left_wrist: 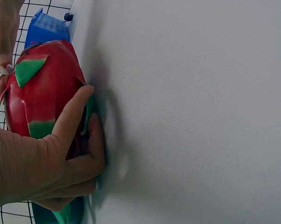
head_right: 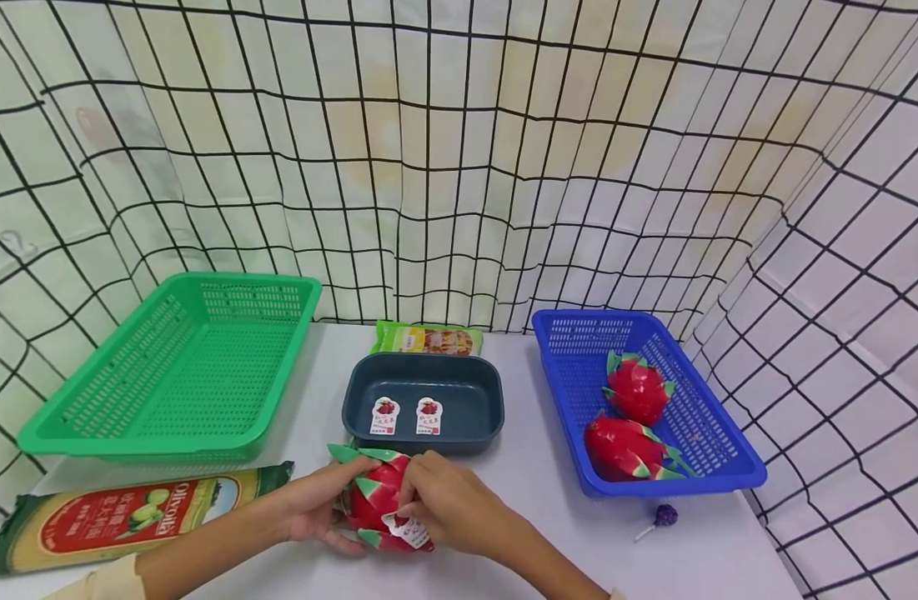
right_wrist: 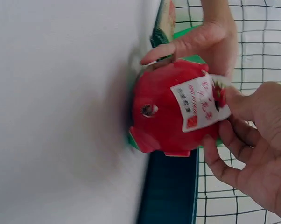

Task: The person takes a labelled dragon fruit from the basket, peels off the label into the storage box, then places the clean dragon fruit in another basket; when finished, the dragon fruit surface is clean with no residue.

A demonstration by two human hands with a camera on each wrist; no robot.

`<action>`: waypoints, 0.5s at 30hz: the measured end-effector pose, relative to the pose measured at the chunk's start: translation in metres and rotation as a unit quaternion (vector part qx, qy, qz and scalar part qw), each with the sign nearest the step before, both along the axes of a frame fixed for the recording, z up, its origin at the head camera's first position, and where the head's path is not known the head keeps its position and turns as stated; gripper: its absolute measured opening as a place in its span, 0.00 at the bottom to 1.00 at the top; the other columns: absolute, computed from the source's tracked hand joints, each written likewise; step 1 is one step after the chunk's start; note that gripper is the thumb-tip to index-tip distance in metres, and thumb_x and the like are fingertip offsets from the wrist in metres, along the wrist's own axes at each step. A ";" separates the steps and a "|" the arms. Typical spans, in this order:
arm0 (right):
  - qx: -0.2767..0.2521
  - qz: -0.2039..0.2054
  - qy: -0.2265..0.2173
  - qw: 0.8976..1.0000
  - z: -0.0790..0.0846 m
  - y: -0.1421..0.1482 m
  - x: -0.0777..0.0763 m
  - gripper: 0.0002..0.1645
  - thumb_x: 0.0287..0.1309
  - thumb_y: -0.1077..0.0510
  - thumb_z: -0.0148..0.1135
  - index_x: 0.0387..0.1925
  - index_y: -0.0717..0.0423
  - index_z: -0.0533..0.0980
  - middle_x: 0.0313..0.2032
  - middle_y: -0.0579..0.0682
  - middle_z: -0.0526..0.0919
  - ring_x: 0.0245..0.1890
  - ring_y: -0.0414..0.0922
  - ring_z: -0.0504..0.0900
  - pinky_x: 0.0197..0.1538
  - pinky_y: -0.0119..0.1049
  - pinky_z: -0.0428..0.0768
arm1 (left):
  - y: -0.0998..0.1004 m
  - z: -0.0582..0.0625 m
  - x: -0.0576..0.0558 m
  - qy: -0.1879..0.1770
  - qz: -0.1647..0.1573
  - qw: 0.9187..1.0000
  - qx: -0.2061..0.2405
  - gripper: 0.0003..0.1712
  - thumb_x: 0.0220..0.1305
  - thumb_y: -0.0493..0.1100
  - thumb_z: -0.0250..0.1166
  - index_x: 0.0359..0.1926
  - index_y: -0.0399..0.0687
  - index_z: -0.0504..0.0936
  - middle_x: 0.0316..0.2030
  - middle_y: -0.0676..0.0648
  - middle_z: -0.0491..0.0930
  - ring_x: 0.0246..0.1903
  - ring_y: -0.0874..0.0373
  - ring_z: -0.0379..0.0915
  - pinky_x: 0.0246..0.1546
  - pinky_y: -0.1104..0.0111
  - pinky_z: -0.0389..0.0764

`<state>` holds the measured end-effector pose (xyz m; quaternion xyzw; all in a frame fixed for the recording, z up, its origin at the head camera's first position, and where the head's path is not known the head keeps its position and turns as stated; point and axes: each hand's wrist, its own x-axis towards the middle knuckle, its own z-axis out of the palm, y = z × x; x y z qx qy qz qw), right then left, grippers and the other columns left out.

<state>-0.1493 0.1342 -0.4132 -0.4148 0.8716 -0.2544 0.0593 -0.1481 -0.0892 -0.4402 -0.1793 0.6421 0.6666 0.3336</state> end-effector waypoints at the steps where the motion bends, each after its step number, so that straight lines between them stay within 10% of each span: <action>1: -0.010 0.011 -0.014 1.000 0.000 0.002 0.000 0.08 0.61 0.55 0.63 0.37 0.45 0.70 0.36 0.39 0.75 0.40 0.30 0.71 0.43 0.18 0.77 | 0.000 0.000 0.000 -0.001 -0.001 1.000 -0.001 0.40 0.62 0.60 0.60 0.62 0.36 0.61 0.51 0.31 0.70 0.49 0.35 0.70 0.41 0.45 0.84; 15: -0.043 0.106 -0.173 0.978 0.013 0.021 -0.008 0.04 0.65 0.55 0.60 0.35 0.47 0.72 0.56 0.47 0.77 0.62 0.39 0.71 0.64 0.33 0.74 | -0.002 -0.001 -0.002 -0.009 -0.004 1.000 -0.001 0.41 0.61 0.60 0.60 0.63 0.36 0.58 0.52 0.30 0.68 0.50 0.34 0.68 0.43 0.44 0.83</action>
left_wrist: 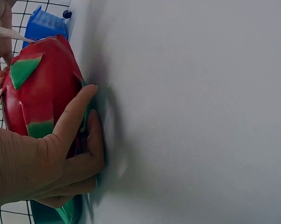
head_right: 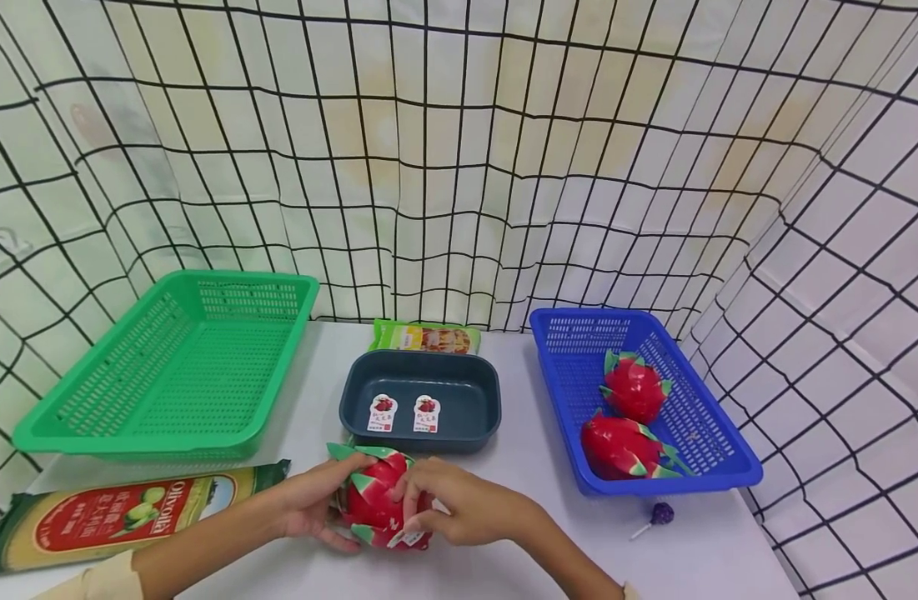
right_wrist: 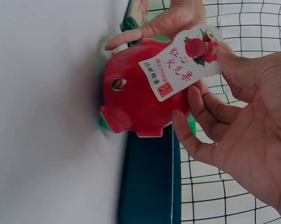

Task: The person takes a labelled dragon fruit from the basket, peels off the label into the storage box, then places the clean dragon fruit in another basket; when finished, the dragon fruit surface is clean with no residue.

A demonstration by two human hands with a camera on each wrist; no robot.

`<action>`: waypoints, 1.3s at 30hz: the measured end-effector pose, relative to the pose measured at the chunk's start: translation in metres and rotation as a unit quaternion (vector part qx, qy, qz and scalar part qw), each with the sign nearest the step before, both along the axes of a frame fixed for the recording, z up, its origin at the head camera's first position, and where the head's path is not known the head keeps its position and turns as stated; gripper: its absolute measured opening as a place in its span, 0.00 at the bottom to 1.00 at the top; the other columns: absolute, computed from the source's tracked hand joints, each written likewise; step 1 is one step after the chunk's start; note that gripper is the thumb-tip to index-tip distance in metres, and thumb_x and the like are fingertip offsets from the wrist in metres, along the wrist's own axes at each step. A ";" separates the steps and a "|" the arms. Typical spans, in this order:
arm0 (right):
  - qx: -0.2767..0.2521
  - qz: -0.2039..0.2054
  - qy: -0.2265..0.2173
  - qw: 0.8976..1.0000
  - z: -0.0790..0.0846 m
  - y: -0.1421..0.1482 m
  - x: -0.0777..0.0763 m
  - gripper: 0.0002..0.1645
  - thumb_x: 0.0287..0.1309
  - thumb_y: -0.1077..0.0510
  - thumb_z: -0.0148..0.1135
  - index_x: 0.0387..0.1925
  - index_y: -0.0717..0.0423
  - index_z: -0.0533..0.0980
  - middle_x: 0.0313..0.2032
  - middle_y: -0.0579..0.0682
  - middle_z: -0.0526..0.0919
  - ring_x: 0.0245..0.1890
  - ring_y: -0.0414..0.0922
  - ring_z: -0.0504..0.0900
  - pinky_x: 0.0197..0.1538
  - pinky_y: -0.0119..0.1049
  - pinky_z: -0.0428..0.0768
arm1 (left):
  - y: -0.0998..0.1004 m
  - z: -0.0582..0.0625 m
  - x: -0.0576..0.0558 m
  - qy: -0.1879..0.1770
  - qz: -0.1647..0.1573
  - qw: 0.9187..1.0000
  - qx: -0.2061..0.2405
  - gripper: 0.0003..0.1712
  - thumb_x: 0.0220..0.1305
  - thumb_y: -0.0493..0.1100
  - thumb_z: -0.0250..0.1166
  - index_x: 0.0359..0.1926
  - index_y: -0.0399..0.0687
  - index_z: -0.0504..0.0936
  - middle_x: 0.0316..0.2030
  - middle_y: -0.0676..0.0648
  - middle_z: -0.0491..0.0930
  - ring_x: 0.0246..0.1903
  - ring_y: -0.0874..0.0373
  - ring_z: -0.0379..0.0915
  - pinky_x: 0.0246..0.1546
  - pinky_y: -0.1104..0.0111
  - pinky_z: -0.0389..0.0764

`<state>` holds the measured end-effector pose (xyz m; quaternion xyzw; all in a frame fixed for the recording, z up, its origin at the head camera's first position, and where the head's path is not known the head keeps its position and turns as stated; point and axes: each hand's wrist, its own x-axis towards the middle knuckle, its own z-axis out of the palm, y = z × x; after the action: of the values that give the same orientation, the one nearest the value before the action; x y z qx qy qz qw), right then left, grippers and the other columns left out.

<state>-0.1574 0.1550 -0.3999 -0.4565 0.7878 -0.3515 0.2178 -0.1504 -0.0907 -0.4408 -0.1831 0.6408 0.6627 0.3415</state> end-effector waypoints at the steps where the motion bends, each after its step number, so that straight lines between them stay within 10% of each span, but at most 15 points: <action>1: -0.001 0.005 -0.011 1.000 0.001 0.001 0.000 0.04 0.64 0.55 0.60 0.35 0.47 0.72 0.56 0.47 0.77 0.62 0.39 0.71 0.64 0.33 0.74 | 0.000 0.000 0.000 -0.001 -0.001 1.000 -0.001 0.41 0.61 0.60 0.60 0.63 0.36 0.58 0.52 0.30 0.68 0.50 0.34 0.68 0.43 0.44 0.83; 12: -0.086 0.007 -0.186 0.979 -0.004 0.006 -0.008 0.08 0.66 0.58 0.58 0.38 0.62 0.73 0.55 0.61 0.75 0.58 0.39 0.73 0.57 0.31 0.79 | 0.000 0.000 -0.002 -0.004 -0.009 1.000 -0.010 0.41 0.60 0.59 0.61 0.62 0.36 0.57 0.52 0.30 0.68 0.50 0.34 0.69 0.43 0.44 0.83; 21: -0.109 -0.303 -0.141 0.936 0.010 0.005 -0.037 0.15 0.61 0.51 0.65 0.40 0.60 0.80 0.37 0.52 0.85 0.35 0.43 0.81 0.39 0.31 0.83 | -0.002 -0.001 -0.002 -0.002 -0.009 1.000 -0.015 0.45 0.58 0.58 0.65 0.63 0.36 0.54 0.52 0.29 0.67 0.51 0.33 0.67 0.42 0.43 0.83; 26: -0.089 -0.381 -0.135 0.910 0.015 0.006 -0.066 0.12 0.62 0.54 0.65 0.41 0.58 0.80 0.32 0.50 0.83 0.29 0.43 0.74 0.31 0.32 0.76 | -0.002 -0.001 -0.002 -0.002 -0.009 1.000 -0.020 0.45 0.58 0.58 0.65 0.63 0.36 0.55 0.51 0.29 0.68 0.51 0.34 0.67 0.42 0.42 0.83; 39: 0.042 -0.389 -0.181 0.902 0.010 0.007 -0.139 0.06 0.64 0.63 0.60 0.40 0.63 0.78 0.23 0.48 0.78 0.19 0.39 0.71 0.20 0.25 0.69 | -0.002 0.000 -0.001 -0.003 -0.008 1.000 -0.022 0.46 0.58 0.59 0.65 0.64 0.37 0.54 0.52 0.29 0.66 0.51 0.33 0.66 0.42 0.42 0.83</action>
<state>-0.2964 0.1615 -0.3904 -0.0326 0.8639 -0.4511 0.2218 -0.1514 -0.0924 -0.4412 -0.1872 0.6557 0.6454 0.3443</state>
